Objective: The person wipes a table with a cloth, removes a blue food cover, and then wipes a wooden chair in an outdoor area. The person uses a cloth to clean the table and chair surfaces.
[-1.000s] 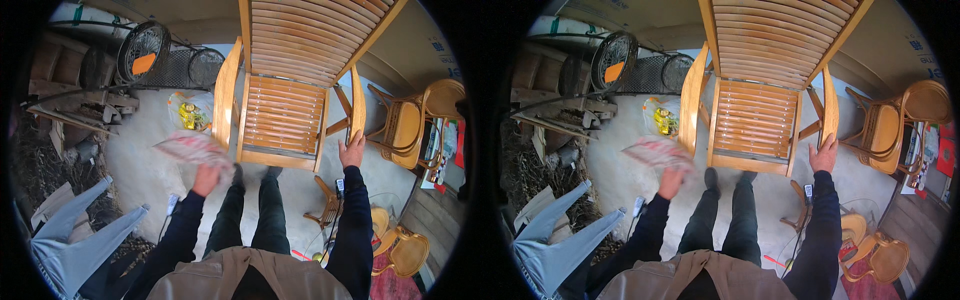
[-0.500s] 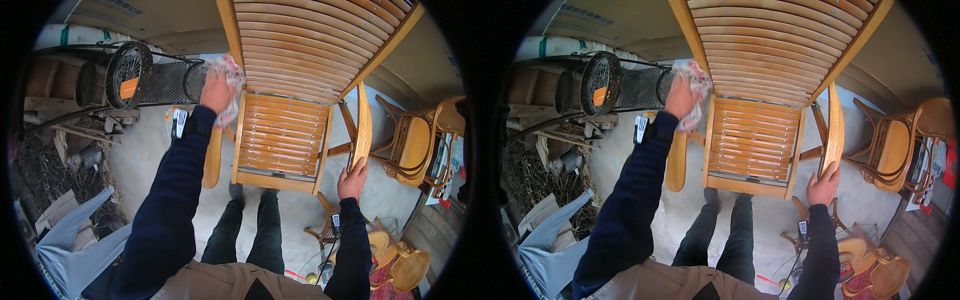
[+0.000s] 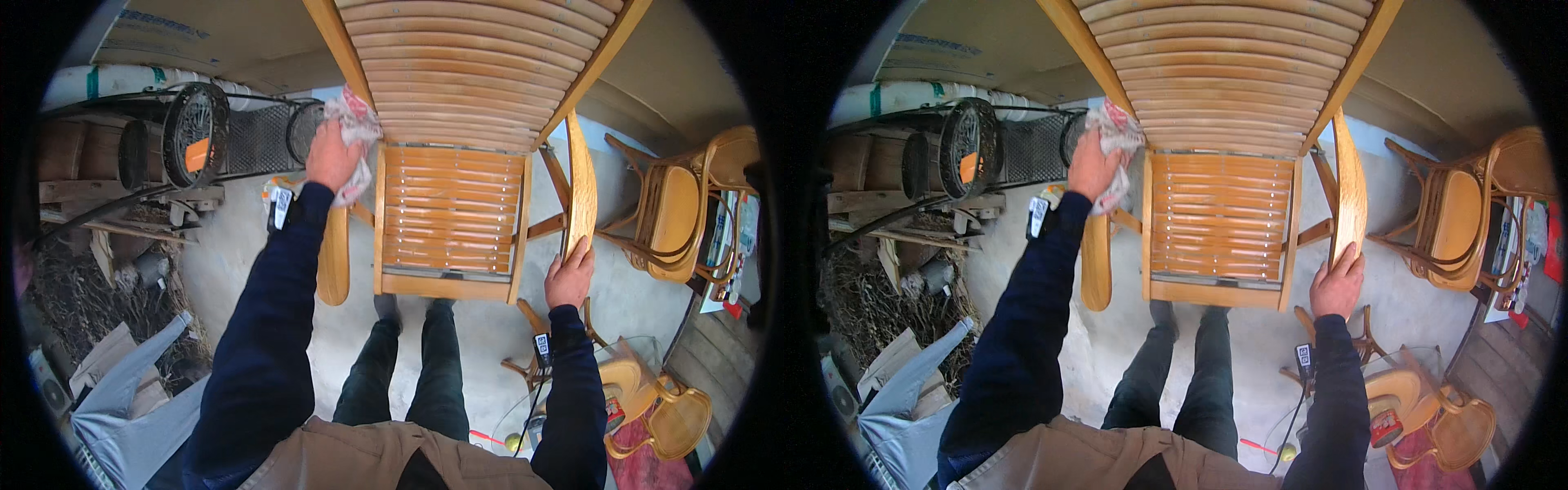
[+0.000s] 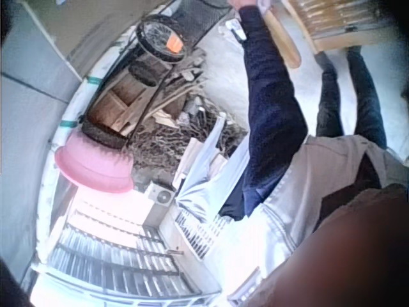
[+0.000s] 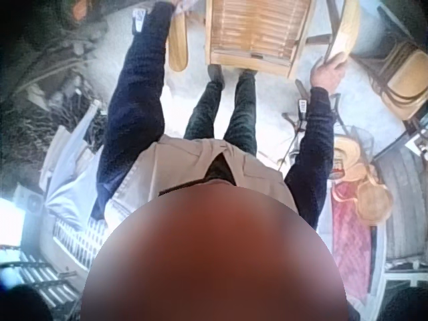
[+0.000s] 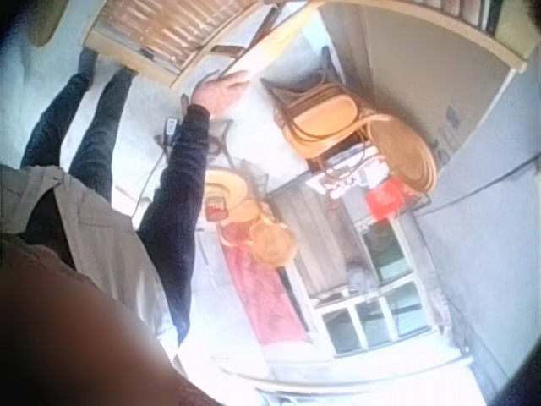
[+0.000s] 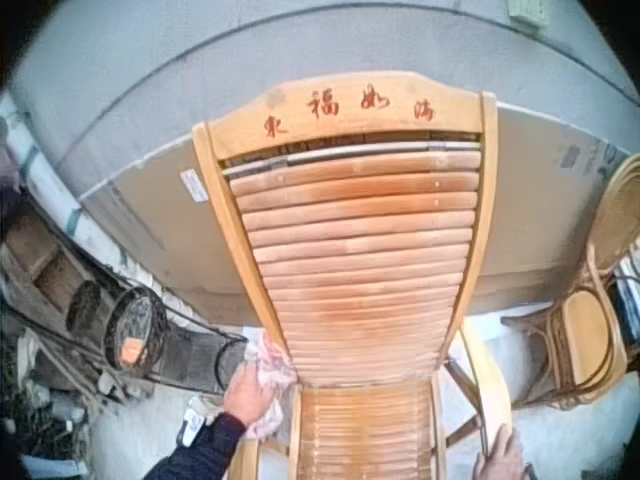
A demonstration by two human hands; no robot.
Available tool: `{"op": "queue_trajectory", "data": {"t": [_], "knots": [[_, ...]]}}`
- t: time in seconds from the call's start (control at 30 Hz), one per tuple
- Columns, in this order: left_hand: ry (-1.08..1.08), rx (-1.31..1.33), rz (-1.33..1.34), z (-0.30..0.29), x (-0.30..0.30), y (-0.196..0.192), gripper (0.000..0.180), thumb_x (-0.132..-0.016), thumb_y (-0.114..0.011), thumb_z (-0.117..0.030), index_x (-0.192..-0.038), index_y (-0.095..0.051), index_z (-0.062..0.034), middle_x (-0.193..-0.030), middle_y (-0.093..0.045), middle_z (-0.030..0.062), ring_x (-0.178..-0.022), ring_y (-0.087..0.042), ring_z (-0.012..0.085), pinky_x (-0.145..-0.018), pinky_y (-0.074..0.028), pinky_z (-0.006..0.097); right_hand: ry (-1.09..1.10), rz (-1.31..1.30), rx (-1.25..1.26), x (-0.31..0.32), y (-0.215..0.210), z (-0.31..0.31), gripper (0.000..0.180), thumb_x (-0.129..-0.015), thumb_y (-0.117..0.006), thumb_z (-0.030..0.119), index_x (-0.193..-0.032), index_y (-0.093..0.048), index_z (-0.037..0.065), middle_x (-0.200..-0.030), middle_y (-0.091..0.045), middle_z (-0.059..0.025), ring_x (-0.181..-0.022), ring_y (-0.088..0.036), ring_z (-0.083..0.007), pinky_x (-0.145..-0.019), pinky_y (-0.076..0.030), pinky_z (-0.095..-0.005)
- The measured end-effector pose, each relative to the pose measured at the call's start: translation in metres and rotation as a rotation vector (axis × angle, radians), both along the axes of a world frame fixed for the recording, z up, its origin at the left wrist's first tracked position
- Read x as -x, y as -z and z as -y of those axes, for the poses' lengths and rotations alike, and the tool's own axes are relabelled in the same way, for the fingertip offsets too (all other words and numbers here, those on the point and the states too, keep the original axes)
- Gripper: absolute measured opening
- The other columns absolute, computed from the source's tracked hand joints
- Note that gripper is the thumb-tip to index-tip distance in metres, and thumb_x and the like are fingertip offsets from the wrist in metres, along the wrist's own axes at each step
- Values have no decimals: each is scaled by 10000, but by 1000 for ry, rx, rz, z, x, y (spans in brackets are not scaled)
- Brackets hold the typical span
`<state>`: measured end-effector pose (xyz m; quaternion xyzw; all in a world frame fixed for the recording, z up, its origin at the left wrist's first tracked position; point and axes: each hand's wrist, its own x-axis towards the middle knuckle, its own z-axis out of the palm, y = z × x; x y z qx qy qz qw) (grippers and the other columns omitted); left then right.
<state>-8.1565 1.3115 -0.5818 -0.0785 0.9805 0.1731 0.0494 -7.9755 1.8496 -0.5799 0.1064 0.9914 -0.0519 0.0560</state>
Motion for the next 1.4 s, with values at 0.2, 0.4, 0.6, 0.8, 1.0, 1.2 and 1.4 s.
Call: {"op": "queue_trajectory", "data": {"t": [0.2, 0.4, 0.6, 0.8, 1.0, 1.2, 1.4], "knots": [[23, -87, -135, 3, -108, -10, 698, -932, -697, -162, -1564, -502, 57, -1714, -328, 374, -1519, -420, 562, -1270, -378, 529, -6, -70, 20, 1, -7, 4, 824, -981, -712, 151, -1688, -320, -16, -1574, -440, -368, -1322, -548, -539, -1136, -470, -561], [-493, -509, 35, 15, -160, -38, 400, -1054, -606, -143, -1408, -631, 42, -1355, -722, 212, -1221, -714, 372, -1087, -549, 451, 7, -68, 29, 2, -13, 7, 840, -972, -727, 157, -1684, -317, -16, -1586, -426, -365, -1299, -561, -529, -1110, -486, -562], [-380, -1394, -817, 12, -26, -162, 383, -1177, -472, -273, -1417, -617, -10, -1356, -713, 124, -1215, -718, 239, -1053, -575, 420, 33, -29, 46, 3, -17, 8, 845, -967, -727, 168, -1682, -317, -21, -1586, -423, -362, -1299, -559, -527, -1090, -493, -570], [-121, -1066, -1114, -9, 149, -271, 312, -1166, -466, -179, -1335, -626, 29, -1372, -664, 168, -1231, -663, 264, -1062, -532, 421, 44, 8, 58, 3, -17, 6, 860, -961, -731, 186, -1681, -312, -28, -1599, -415, -362, -1283, -568, -527, -1075, -499, -576], [43, -303, -1076, -61, 275, -277, 597, -1101, -583, -291, -1560, -509, 83, -1749, -217, 353, -1652, -157, 526, -1353, -161, 525, 16, -3, 62, -2, -10, 3, 863, -957, -729, 204, -1683, -323, -27, -1606, -425, -384, -1260, -586, -525, -1064, -509, -585], [-110, 56, -1174, -82, 292, -267, 574, -1086, -601, -320, -1497, -599, 80, -1764, -179, 349, -1645, -166, 539, -1339, -161, 603, 5, -27, 111, -3, -10, 1, 868, -936, -731, 193, -1674, -335, -35, -1597, -406, -424, -1261, -583, -551, -1063, -509, -599], [113, 158, -1211, -157, 305, -273, 557, -1019, -697, -362, -1445, -675, -4, -1781, -322, 183, -1669, -199, 454, -1346, -144, 627, -7, -28, 79, -2, -11, 1, 867, -923, -736, 211, -1665, -358, -29, -1602, -407, -423, -1209, -601, -531, -991, -528, -601]]}}
